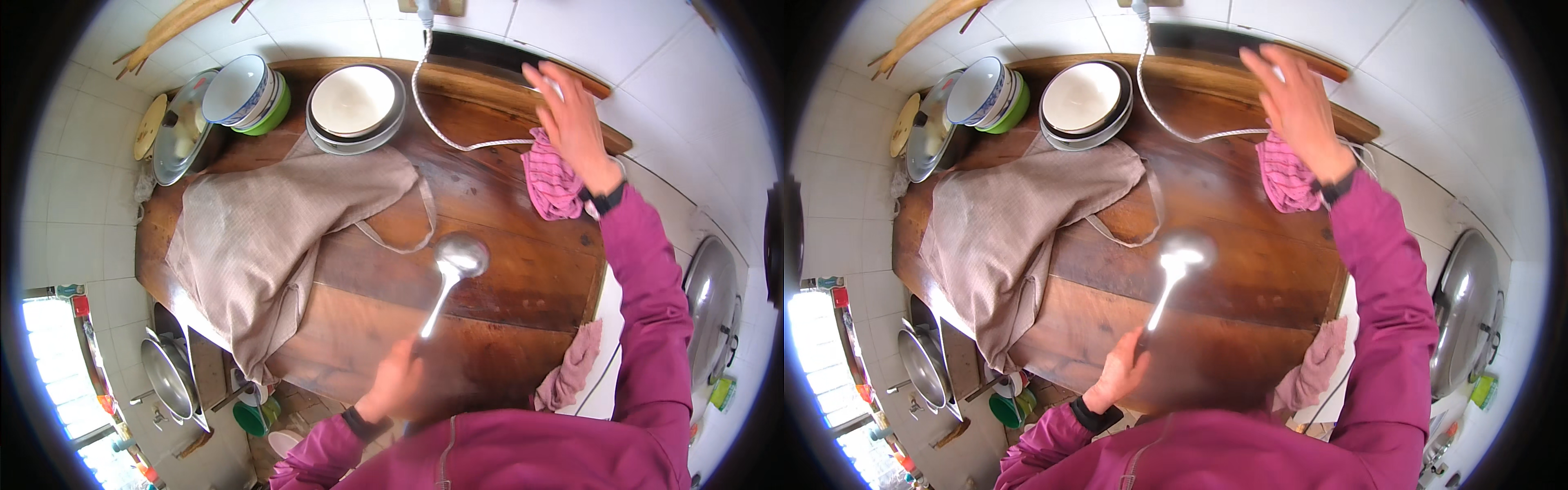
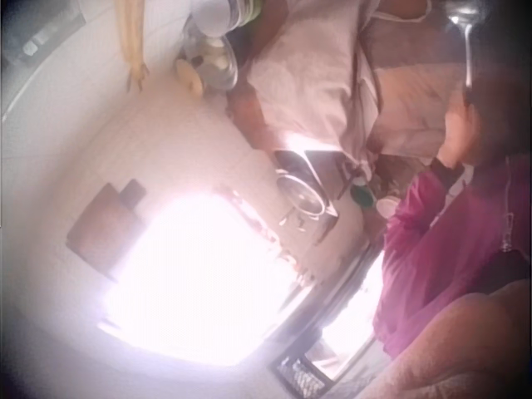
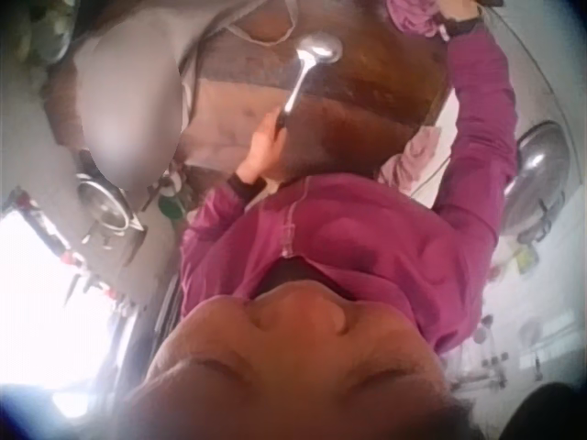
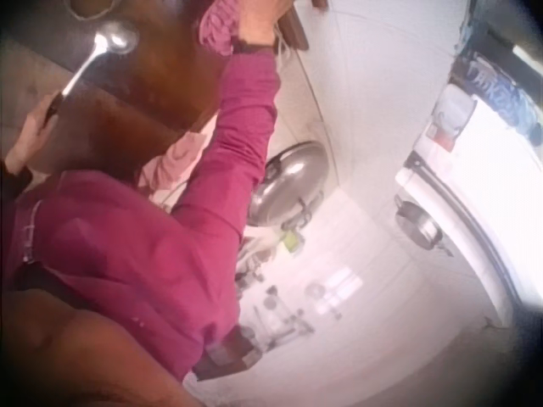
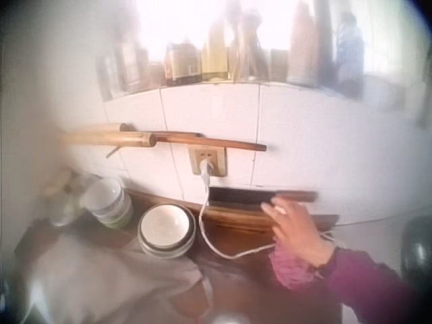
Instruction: The person wipes a wooden countertop with a pink cloth, moves bowls and a plastic bag, then washes the cloth in a pot of water at the sink, wrings it out, and continues wiping the countertop.
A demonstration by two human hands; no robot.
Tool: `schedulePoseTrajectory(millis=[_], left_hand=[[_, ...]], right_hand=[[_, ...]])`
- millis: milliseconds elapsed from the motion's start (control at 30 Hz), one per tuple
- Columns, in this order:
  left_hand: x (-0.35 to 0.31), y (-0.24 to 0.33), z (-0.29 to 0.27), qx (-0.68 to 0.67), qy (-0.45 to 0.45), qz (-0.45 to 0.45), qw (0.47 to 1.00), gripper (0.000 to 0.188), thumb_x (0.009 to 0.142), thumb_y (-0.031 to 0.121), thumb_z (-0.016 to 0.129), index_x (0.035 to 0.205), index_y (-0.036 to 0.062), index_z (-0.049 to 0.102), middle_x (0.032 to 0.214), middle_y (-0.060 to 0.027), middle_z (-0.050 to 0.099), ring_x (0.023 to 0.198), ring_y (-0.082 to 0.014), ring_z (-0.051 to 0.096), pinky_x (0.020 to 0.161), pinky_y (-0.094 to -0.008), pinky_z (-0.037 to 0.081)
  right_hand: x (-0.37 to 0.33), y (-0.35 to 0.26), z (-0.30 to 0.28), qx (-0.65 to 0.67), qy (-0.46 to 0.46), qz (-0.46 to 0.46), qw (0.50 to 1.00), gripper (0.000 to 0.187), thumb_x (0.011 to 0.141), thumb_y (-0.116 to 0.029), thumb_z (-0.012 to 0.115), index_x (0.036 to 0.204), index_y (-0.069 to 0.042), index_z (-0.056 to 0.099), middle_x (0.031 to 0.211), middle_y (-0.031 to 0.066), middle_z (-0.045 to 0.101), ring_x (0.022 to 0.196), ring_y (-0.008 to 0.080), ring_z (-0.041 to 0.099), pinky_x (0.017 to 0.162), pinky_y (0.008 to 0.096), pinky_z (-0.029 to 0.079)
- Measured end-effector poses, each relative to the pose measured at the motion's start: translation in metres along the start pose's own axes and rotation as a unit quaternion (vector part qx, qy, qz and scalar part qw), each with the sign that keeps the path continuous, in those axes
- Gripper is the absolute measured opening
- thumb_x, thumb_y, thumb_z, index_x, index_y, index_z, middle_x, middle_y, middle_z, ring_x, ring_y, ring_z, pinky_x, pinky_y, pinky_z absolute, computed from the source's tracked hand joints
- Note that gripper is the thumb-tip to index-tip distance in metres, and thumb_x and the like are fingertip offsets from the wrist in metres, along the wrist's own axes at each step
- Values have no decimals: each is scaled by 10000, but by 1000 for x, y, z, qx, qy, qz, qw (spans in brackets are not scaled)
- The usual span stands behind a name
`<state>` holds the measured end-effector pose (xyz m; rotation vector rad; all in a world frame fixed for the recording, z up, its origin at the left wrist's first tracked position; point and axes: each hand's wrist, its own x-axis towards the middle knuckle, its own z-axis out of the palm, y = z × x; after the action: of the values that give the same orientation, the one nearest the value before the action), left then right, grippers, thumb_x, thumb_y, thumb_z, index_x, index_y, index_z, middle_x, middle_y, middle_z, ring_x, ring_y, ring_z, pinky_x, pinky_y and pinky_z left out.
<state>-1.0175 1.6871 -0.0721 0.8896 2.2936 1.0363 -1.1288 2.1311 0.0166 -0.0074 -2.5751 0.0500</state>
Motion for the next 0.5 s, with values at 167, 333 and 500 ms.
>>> schedulePoseTrajectory(millis=[167,333,500], left_hand=[[-7,11,-12,-247,-68,-172,951,392,934,153,466,1295,27,379,852,-80,528,616,-148,510,511,-284,427],[-12,47,-45,-600,-145,-298,728,399,942,293,460,1263,56,429,784,1,433,553,-81,385,439,-215,332],[-17,75,-53,-655,-199,-282,672,408,950,301,432,1278,59,430,754,13,411,539,-57,359,413,-190,296]], right_hand=[[-171,-64,-88,112,-186,71,974,463,771,-141,608,1228,-113,540,1277,183,446,1120,365,455,927,453,395],[-348,-144,-151,79,-381,234,891,775,619,-323,760,1316,-156,465,1397,191,314,1196,412,370,933,525,367],[-416,-179,-146,93,-269,264,922,488,691,-124,670,1161,-93,544,1259,174,451,1109,374,459,908,412,418]])
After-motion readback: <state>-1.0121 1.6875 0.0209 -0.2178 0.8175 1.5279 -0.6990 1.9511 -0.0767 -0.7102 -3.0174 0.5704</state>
